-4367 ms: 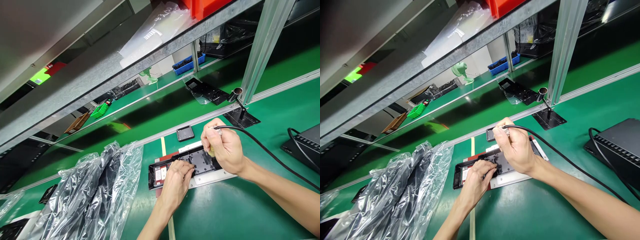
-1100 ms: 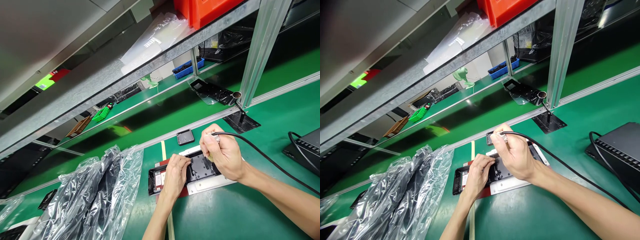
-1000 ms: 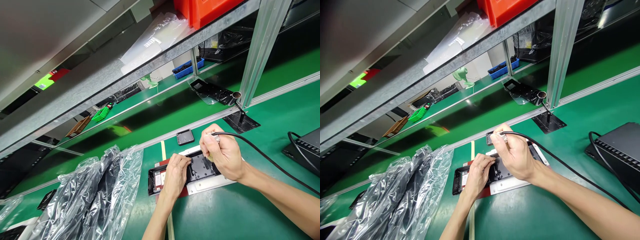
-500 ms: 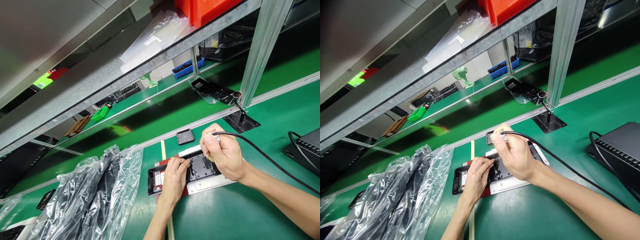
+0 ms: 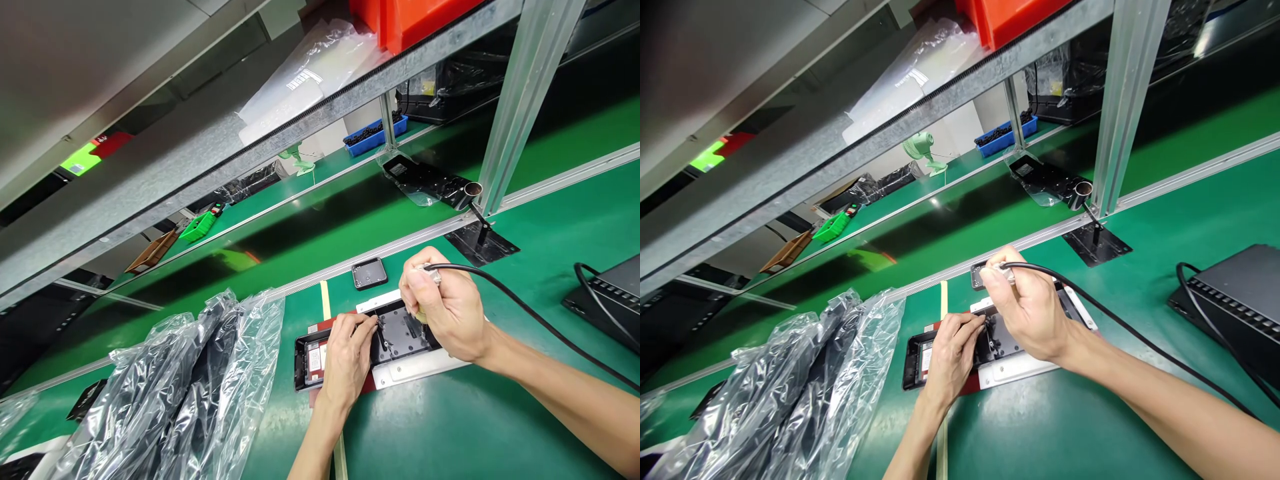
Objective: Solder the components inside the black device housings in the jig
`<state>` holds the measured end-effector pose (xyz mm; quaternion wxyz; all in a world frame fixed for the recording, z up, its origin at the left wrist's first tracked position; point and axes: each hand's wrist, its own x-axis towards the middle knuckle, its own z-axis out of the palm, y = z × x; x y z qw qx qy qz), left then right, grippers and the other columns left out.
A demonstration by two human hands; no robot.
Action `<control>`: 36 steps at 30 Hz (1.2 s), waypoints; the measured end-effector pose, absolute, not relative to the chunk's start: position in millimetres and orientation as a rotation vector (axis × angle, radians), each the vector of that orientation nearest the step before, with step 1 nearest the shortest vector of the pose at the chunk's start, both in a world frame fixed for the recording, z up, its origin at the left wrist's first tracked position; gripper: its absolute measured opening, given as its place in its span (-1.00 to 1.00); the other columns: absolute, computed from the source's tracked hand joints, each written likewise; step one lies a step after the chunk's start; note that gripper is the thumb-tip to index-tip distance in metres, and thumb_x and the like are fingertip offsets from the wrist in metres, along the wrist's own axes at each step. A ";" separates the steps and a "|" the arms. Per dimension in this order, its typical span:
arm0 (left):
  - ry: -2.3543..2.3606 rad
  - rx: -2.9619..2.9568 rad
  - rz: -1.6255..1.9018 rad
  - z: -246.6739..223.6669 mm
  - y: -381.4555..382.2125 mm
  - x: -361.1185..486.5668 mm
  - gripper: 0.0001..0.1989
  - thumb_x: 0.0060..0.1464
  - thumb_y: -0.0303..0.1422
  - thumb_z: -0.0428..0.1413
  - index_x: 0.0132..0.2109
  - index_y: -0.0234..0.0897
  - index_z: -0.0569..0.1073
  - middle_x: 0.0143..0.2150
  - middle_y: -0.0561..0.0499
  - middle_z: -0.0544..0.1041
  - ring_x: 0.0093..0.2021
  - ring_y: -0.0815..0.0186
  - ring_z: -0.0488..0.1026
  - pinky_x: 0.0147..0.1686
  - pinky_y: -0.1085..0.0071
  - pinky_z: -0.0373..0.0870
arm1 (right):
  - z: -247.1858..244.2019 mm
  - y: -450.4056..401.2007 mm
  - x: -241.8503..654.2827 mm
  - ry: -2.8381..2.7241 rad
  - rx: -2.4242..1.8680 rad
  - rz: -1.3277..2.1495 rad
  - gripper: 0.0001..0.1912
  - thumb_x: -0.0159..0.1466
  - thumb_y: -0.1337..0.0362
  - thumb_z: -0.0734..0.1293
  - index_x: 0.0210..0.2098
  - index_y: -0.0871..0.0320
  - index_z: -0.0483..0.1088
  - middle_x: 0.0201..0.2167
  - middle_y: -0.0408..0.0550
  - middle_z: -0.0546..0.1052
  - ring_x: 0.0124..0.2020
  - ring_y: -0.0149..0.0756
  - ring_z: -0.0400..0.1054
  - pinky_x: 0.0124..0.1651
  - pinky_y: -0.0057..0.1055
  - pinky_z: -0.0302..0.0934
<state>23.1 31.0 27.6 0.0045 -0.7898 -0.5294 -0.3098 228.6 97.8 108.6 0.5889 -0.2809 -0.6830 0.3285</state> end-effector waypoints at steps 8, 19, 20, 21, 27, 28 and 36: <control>-1.764 -2.357 -1.254 17.7 28.5 22.1 -0.72 0.38 -0.51 0.10 0.14 -0.16 0.56 -0.05 -0.08 0.57 -0.03 0.20 0.50 0.02 0.17 0.50 | 106.6 96.5 228.0 -1.556 -0.643 0.801 -0.53 0.56 0.18 0.17 -0.50 0.12 0.28 -0.38 -0.06 0.35 -0.50 -0.41 0.24 -0.55 -0.39 0.09; -1.700 -2.352 -1.371 20.7 27.9 22.5 -0.69 0.34 -0.56 0.13 0.12 -0.18 0.57 -0.09 -0.07 0.59 -0.05 0.21 0.50 -0.02 0.19 0.48 | 105.9 98.3 226.0 -1.380 -0.582 1.095 -0.63 0.53 0.04 0.24 -0.38 0.07 0.24 -0.58 -0.19 0.28 -0.57 -0.38 0.20 -0.58 -0.40 0.09; -1.700 -2.368 -1.383 22.3 26.3 22.8 -0.71 0.34 -0.56 0.14 0.11 -0.18 0.57 -0.09 -0.07 0.59 -0.05 0.21 0.50 -0.02 0.20 0.48 | 105.7 97.9 226.0 -1.365 -0.585 1.107 -0.62 0.52 0.04 0.24 -0.38 0.07 0.23 -0.59 -0.20 0.27 -0.58 -0.38 0.19 -0.58 -0.40 0.08; -1.704 -2.391 -1.393 23.9 24.2 23.2 -0.72 0.33 -0.55 0.15 0.08 -0.18 0.58 -0.08 -0.07 0.59 -0.05 0.22 0.50 -0.03 0.20 0.49 | 105.5 97.5 226.1 -1.354 -0.587 1.113 -0.61 0.52 0.04 0.25 -0.39 0.07 0.23 -0.59 -0.20 0.27 -0.58 -0.38 0.18 -0.58 -0.39 0.08; -1.707 -2.480 -1.410 31.6 16.6 30.4 -0.78 0.32 -0.54 0.16 0.01 -0.20 0.60 -0.10 -0.07 0.61 -0.09 0.22 0.51 -0.07 0.21 0.49 | 106.5 96.9 227.6 -1.342 -0.540 1.131 -0.60 0.53 0.03 0.22 -0.40 0.07 0.28 -0.60 -0.19 0.27 -0.57 -0.37 0.19 -0.56 -0.38 0.09; -1.712 -2.473 -1.426 33.5 17.3 32.8 -0.79 0.32 -0.53 0.16 0.00 -0.20 0.61 -0.11 -0.07 0.61 -0.09 0.22 0.51 -0.07 0.21 0.49 | 107.2 96.9 227.8 -1.339 -0.540 1.133 -0.59 0.54 0.02 0.21 -0.40 0.08 0.29 -0.60 -0.19 0.28 -0.57 -0.37 0.20 -0.55 -0.37 0.10; -1.637 -2.473 -1.598 46.5 30.0 57.9 -0.80 0.33 -0.54 0.15 -0.02 -0.21 0.62 -0.16 -0.05 0.62 -0.14 0.24 0.51 -0.07 0.22 0.46 | 110.9 96.2 229.7 -1.394 -0.560 1.009 -0.48 0.55 0.14 0.20 -0.56 0.12 0.25 -0.54 -0.13 0.33 -0.46 -0.33 0.27 -0.38 -0.30 0.19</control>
